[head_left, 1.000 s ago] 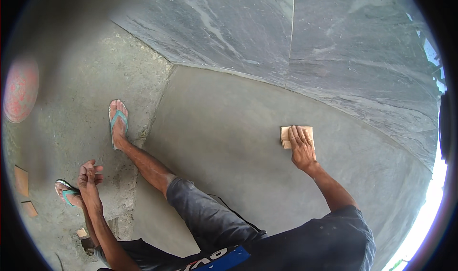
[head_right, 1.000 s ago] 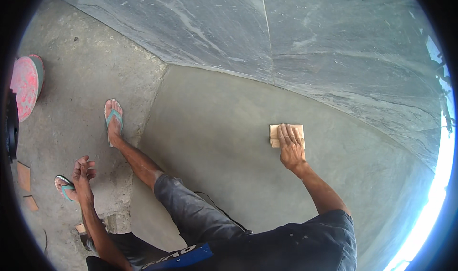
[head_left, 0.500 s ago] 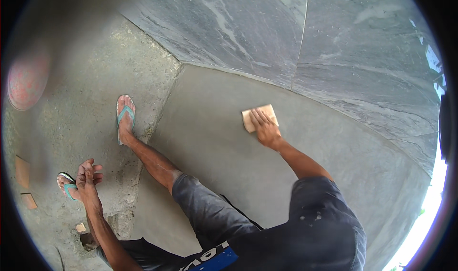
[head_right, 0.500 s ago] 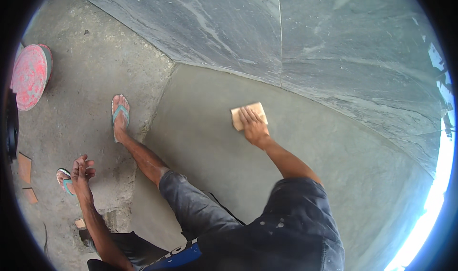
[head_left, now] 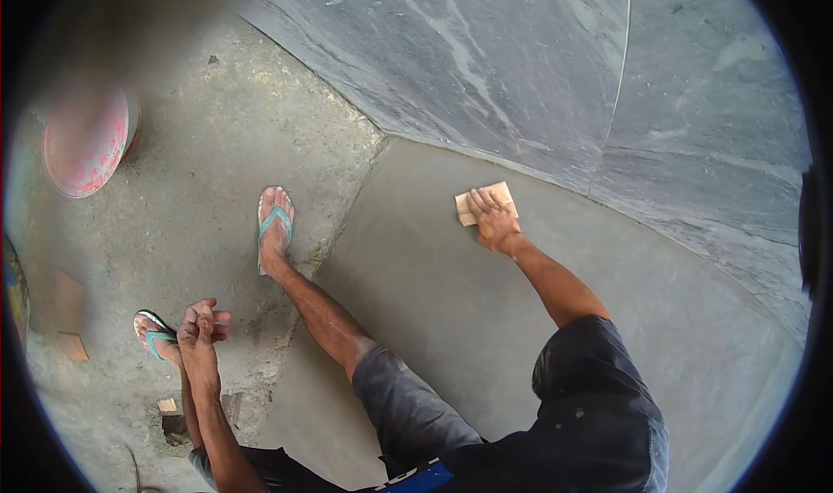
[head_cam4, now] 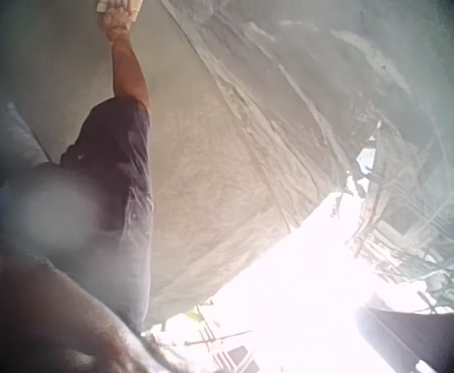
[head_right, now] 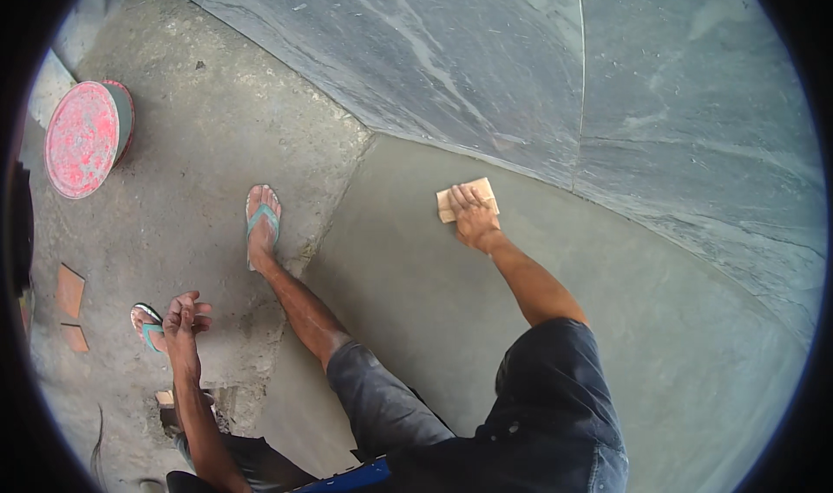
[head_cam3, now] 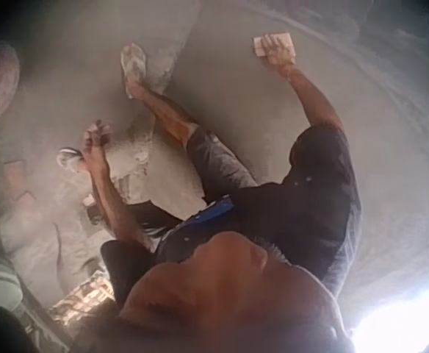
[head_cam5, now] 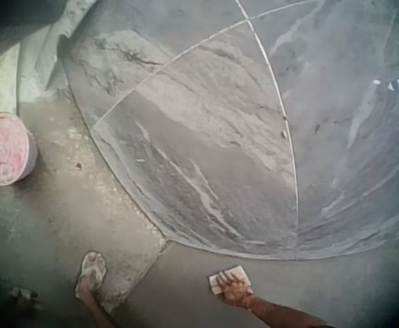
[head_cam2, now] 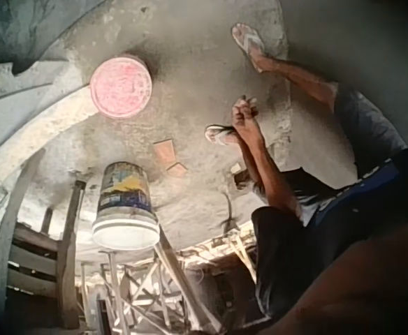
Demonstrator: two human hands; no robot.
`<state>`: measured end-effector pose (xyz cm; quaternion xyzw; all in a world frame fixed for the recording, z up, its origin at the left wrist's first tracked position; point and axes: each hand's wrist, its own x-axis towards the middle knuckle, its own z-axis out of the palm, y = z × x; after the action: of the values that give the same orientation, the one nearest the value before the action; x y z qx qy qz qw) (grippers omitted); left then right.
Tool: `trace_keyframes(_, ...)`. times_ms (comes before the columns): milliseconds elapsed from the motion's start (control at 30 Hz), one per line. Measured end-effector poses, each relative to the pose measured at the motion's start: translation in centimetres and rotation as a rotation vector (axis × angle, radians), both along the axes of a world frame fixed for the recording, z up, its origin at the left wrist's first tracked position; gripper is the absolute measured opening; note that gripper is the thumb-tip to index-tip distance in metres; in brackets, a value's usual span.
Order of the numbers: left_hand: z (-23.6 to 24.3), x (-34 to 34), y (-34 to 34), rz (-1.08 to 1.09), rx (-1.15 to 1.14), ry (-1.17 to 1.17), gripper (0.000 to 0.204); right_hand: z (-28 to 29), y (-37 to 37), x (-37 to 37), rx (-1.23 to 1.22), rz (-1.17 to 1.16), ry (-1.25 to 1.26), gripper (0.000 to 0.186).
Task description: The person smooths a plastered wall by rubbing sandpaper across various sections of the surface by hand.
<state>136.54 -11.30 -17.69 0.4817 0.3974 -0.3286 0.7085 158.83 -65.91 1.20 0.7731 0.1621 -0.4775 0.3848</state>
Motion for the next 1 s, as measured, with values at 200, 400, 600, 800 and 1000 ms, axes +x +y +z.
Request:
trace_keyframes(200,-1.2,-2.9,1.1,0.013,0.038,0.017,0.052,9.7,1.8,-6.8,0.154,-0.045,-0.038,0.072)
trace_keyframes(400,-0.8,-1.5,-0.9,-0.027,-0.004,-0.011,0.054,33.3,7.9,-12.2,-0.150,-0.140,-0.282,0.079)
trace_keyframes(600,-2.3,-1.3,-2.3,-0.020,-0.021,-0.102,0.055,15.8,2.4,-5.2,0.114,-0.035,-0.228,0.086)
trace_keyframes(800,-3.1,-2.4,-1.2,-0.057,0.028,-0.039,0.050,12.6,1.4,-5.6,0.065,-0.025,-0.176,0.069)
trace_keyframes(1000,-2.8,-2.9,-2.2,-0.026,0.004,-0.043,0.046,42.6,7.1,-9.5,-0.177,-0.080,-0.262,0.080)
